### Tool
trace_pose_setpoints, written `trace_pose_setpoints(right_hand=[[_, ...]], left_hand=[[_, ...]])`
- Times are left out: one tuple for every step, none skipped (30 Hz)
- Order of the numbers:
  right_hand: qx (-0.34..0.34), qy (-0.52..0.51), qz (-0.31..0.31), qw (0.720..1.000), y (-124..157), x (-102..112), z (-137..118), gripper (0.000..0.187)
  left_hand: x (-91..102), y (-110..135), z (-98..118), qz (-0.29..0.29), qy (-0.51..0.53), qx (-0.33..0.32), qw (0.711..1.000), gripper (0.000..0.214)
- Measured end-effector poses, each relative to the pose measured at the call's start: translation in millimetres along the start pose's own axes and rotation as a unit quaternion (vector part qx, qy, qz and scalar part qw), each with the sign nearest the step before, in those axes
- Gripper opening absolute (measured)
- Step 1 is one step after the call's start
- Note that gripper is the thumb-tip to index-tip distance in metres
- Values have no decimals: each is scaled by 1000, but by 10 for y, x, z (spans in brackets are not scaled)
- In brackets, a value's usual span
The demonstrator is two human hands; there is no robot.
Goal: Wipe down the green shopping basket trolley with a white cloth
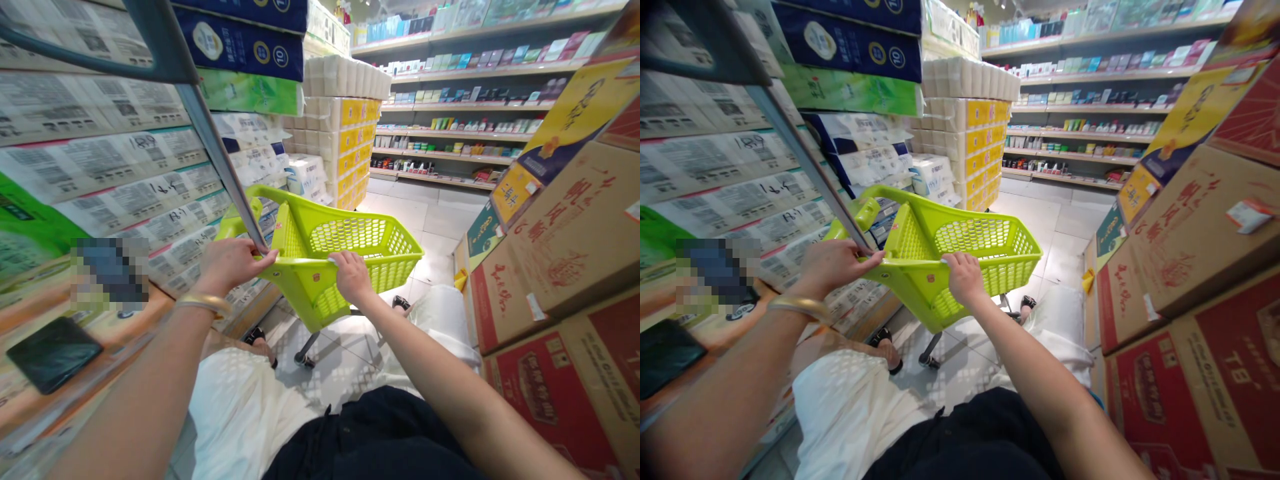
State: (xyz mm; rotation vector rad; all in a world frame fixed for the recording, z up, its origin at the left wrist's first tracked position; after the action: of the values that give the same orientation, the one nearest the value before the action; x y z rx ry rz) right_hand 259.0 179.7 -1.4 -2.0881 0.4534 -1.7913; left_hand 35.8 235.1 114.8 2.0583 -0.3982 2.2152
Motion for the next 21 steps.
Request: trace_pose_setpoints(right_hand=[[-11, 12, 1, 1000, 39, -17, 166, 42], [-23, 25, 1, 999, 76, -30, 333, 43], [-38, 38, -1, 999, 108, -37, 492, 42], [-50, 48, -3, 998, 134, -39, 630, 42], [-61, 56, -6, 997, 152, -38, 743, 41], [-71, 63, -7, 995, 163, -34, 825, 41], [-82, 67, -8, 994, 166, -28, 875, 40], [-96, 70, -9, 993, 162, -22, 895, 39], [-110, 70, -9, 991, 153, -18, 881, 38], [-121, 68, -10, 990, 137, -16, 831, 37], [-128, 61, -10, 990, 116, -16, 746, 36], [-126, 51, -10, 991, 88, -16, 625, 36], [-117, 37, -11, 992, 54, -14, 472, 37], [-100, 20, -11, 995, 15, -8, 294, 37], [-81, 2, -12, 997, -26, 3, 104, 38], [-62, -17, -12, 998, -68, 21, -88, 38], [-41, -34, -13, 999, -109, 44, -276, 38], [-27, -48, -12, 998, -146, 72, -439, 38], [-16, -58, -11, 998, -178, 100, -575, 39], [-9, -64, -10, 998, -202, 125, -677, 39], [-2, -65, -9, 998, -217, 145, -744, 39]], left_hand=[[-7, -5, -7, 0, 1, 0, 1000, 73], [-16, -11, -15, 1, 3, 0, 1000, 73], [-25, -18, -23, 2, 4, -1, 1000, 73], [-32, -24, -29, 4, 3, -2, 1000, 73], [-38, -30, -33, 5, 2, -3, 1000, 73], [-40, -33, -33, 6, 1, -5, 1000, 73], [-39, -34, -30, 6, 0, -6, 1000, 74], [-34, -33, -23, 5, -2, -7, 1000, 74], [-27, -29, -13, 4, -3, -8, 1000, 74], [-18, -22, -1, 2, -3, -8, 1000, 74], [-9, -15, 9, 0, -4, -7, 1000, 74], [-2, -9, 18, -2, -5, -6, 1000, 74], [3, -3, 25, -4, -7, -4, 1000, 74], [5, 1, 28, -6, -10, -3, 1000, 74], [3, 2, 27, -6, -14, -1, 1000, 74], [0, 1, 24, -6, -17, 0, 1000, 74], [-5, -1, 18, -5, -19, 2, 1000, 73], [-11, -4, 11, -4, -19, 2, 1000, 73], [-17, -8, 5, -2, -19, 1, 1000, 72], [-23, -11, -1, -1, -17, 0, 1000, 72], [-27, -13, -7, -1, -15, -1, 1000, 72]])
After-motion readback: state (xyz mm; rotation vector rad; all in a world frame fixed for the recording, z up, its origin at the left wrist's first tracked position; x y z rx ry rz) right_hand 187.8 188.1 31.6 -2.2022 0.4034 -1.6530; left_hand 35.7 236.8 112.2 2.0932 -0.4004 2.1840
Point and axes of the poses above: each hand's wrist, its own y-axis away from the middle knuckle, its own x-axis out of the back of the hand, z = x × y, the point moved 6 cm from there along -y, towards the middle knuckle, and after that the axes turned 11 degrees about y, right-handed, at the moved point
